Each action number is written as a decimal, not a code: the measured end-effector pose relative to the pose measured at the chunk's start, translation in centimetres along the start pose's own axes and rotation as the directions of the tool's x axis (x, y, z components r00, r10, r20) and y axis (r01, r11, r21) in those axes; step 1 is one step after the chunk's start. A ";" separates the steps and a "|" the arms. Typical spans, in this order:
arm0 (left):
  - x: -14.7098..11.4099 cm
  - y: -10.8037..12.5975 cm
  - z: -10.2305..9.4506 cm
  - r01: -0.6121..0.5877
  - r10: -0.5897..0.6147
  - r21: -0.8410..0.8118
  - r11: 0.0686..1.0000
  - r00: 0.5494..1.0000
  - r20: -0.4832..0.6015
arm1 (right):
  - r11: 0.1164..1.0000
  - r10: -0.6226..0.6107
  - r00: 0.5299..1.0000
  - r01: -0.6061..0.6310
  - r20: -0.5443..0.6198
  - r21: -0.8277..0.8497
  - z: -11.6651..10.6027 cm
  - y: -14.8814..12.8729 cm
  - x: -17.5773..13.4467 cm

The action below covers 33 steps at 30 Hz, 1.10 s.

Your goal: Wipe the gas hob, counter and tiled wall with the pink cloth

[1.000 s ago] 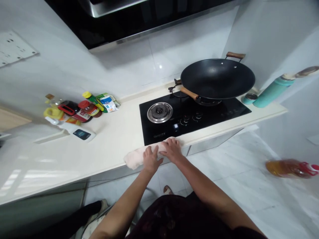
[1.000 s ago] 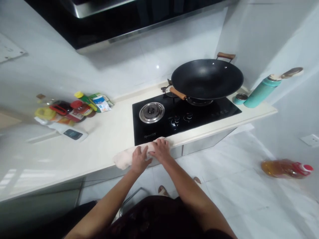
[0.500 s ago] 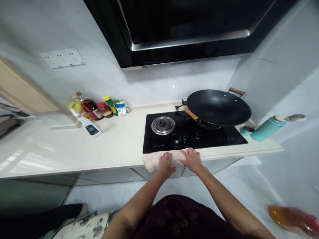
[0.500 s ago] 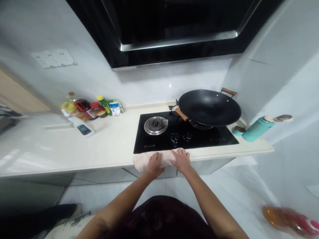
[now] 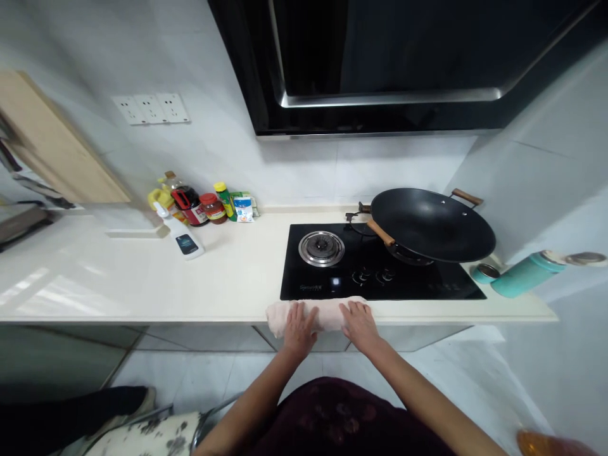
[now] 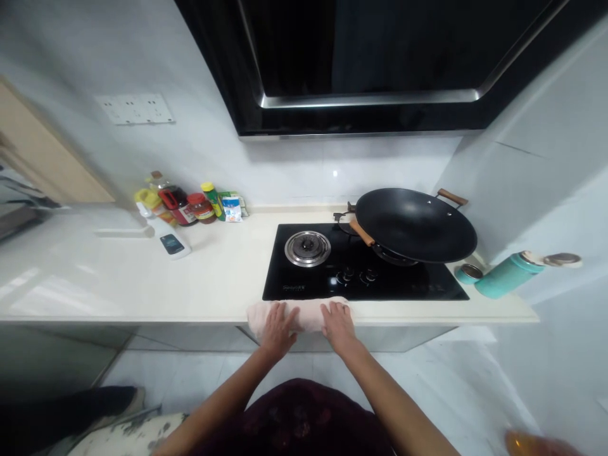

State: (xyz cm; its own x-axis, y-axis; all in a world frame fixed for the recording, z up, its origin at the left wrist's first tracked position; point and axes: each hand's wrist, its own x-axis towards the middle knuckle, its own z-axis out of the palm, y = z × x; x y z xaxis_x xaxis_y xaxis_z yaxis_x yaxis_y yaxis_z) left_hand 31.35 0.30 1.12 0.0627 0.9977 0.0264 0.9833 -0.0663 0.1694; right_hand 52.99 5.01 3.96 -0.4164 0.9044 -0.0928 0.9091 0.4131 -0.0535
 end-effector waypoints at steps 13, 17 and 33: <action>-0.8 -12.0 -4.7 0.102 -0.111 0.148 0.984 0.992 0.056 | 0.984 -0.167 0.986 0.165 0.010 0.071 0.4 -11.0 4.3; 0.0 -13.6 -5.2 0.137 -0.156 0.203 0.970 0.985 0.080 | 0.981 -0.165 0.986 0.166 -0.011 0.097 0.4 -13.3 5.6; 1.0 -3.9 -4.5 0.111 -0.154 0.292 0.950 0.980 0.129 | 0.978 -0.117 0.983 0.139 -0.142 0.154 1.1 -4.1 3.5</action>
State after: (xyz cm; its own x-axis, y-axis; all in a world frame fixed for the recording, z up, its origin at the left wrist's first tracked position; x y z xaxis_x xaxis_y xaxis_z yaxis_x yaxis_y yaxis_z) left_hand 26.83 1.53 4.93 -0.0682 0.9895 -0.1274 0.9909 0.0524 -0.1236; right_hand 47.81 6.42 2.71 -0.5143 0.8558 0.0560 0.8301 0.5132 -0.2179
